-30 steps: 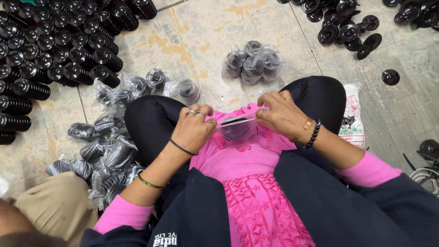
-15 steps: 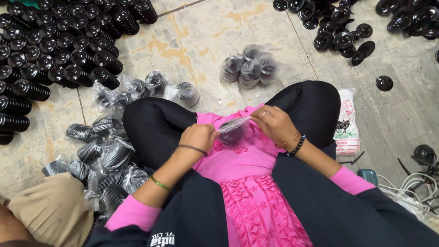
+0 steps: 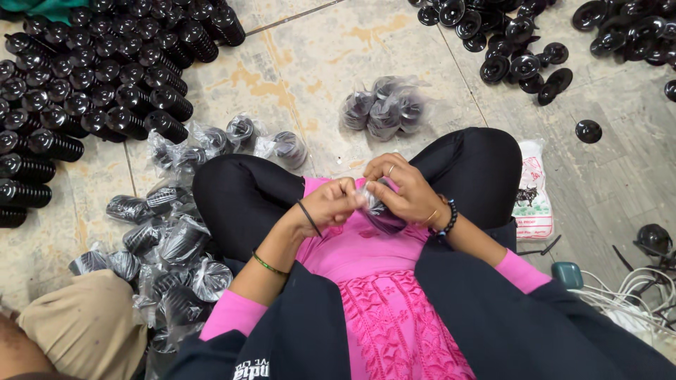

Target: The person sits on the floor surrounded by piles of black plastic parts and small plastic bags. They pick up a part, place it into a plastic bag, and set the bagged part aside, repeating this bagging cycle one part at a time.

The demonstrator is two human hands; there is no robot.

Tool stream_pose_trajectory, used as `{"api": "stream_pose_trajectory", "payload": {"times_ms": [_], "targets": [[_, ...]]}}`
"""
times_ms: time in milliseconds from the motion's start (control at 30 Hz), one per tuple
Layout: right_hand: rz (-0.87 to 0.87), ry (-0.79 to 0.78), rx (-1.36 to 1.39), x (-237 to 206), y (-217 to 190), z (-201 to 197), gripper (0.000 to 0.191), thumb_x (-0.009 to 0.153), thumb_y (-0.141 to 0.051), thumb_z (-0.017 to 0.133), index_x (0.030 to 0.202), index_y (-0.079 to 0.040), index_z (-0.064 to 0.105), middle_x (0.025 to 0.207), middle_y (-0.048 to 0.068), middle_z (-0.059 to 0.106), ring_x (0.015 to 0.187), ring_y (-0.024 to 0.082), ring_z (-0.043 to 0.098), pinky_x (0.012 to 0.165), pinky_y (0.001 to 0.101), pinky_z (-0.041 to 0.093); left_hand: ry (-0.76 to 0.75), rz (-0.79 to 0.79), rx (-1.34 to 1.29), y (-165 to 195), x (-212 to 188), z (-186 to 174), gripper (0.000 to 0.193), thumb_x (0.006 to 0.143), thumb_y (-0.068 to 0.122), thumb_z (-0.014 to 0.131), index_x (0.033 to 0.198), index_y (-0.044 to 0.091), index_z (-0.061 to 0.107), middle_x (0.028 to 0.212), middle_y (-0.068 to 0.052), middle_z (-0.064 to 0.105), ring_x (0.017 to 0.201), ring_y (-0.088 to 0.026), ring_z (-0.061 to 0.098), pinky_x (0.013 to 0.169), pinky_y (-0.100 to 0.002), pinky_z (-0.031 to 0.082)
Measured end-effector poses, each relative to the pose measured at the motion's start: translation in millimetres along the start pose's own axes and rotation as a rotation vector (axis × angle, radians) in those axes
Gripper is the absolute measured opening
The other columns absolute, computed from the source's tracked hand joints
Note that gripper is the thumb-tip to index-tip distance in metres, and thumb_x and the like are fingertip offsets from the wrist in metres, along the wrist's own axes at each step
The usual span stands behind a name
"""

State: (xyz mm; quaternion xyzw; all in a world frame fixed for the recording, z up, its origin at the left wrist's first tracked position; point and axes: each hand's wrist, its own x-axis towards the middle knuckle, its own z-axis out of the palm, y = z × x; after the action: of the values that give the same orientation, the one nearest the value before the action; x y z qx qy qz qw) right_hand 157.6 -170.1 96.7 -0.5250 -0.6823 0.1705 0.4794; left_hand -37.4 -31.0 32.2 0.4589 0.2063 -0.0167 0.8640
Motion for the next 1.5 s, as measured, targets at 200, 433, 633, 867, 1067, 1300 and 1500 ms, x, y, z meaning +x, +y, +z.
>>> {"api": "stream_pose_trajectory", "payload": {"times_ms": [200,433,633,867,1067,1300,1500], "targets": [[0.120,0.000,-0.101,-18,15,27,0.010,0.097,-0.014,0.069,0.101,-0.006,0.065,0.098,0.007,0.068,0.091,0.024,0.064,0.088,0.0380,0.043,-0.046,0.384,0.119,-7,-1,20,0.027,0.101,0.012,0.076,0.086,0.011,0.053,0.090,0.001,0.068,0.082,-0.005,0.063,0.069,-0.023,0.050],[0.590,0.041,0.479,-18,22,33,0.018,0.101,-0.022,0.066,0.111,-0.007,0.066,0.100,0.005,0.069,0.091,0.016,0.062,0.082,0.0283,0.050,0.339,-0.004,-0.229,-9,-8,27,0.031,0.090,0.013,0.074,0.078,0.015,0.046,0.065,0.002,0.054,0.048,-0.004,0.042,0.038,-0.019,0.027],[0.066,0.173,-0.291,-12,-8,22,0.038,0.081,-0.022,0.083,0.113,-0.007,0.068,0.115,0.013,0.065,0.112,0.032,0.061,0.095,0.0401,0.043,0.352,0.228,-0.122,-13,-3,25,0.026,0.092,0.010,0.074,0.082,0.012,0.049,0.072,0.001,0.059,0.054,-0.004,0.047,0.046,-0.019,0.037],[0.117,0.045,-0.109,-2,-19,17,0.042,0.087,-0.021,0.082,0.123,-0.004,0.068,0.117,0.012,0.066,0.111,0.027,0.064,0.095,0.0385,0.049,0.446,0.408,0.108,-36,8,14,0.029,0.095,0.007,0.076,0.082,0.010,0.051,0.074,0.002,0.056,0.061,-0.002,0.046,0.052,-0.019,0.039],[0.150,-0.210,0.077,17,5,8,0.018,0.093,-0.013,0.074,0.107,-0.003,0.074,0.100,0.010,0.073,0.091,0.024,0.072,0.080,0.0337,0.057,0.415,0.400,0.225,-54,12,3,0.022,0.092,0.008,0.076,0.082,0.008,0.056,0.077,0.003,0.062,0.066,-0.002,0.053,0.058,-0.019,0.044],[0.105,0.107,-0.237,-11,20,5,0.012,0.093,-0.009,0.075,0.094,-0.001,0.067,0.090,0.012,0.069,0.081,0.028,0.070,0.073,0.0358,0.055,0.443,0.049,0.092,-18,-9,-39,0.030,0.101,0.025,0.075,0.084,0.003,0.063,0.064,-0.004,0.054,0.046,-0.008,0.044,0.038,-0.021,0.034],[-0.174,-0.114,-0.329,-27,3,39,0.017,0.084,-0.007,0.074,0.100,-0.002,0.070,0.095,0.011,0.068,0.086,0.030,0.068,0.079,0.0405,0.055,0.260,-0.058,-0.534,-12,13,-23,0.016,0.096,0.019,0.064,0.095,0.003,0.063,0.090,-0.008,0.079,0.053,-0.003,0.060,0.038,-0.015,0.042]]}}
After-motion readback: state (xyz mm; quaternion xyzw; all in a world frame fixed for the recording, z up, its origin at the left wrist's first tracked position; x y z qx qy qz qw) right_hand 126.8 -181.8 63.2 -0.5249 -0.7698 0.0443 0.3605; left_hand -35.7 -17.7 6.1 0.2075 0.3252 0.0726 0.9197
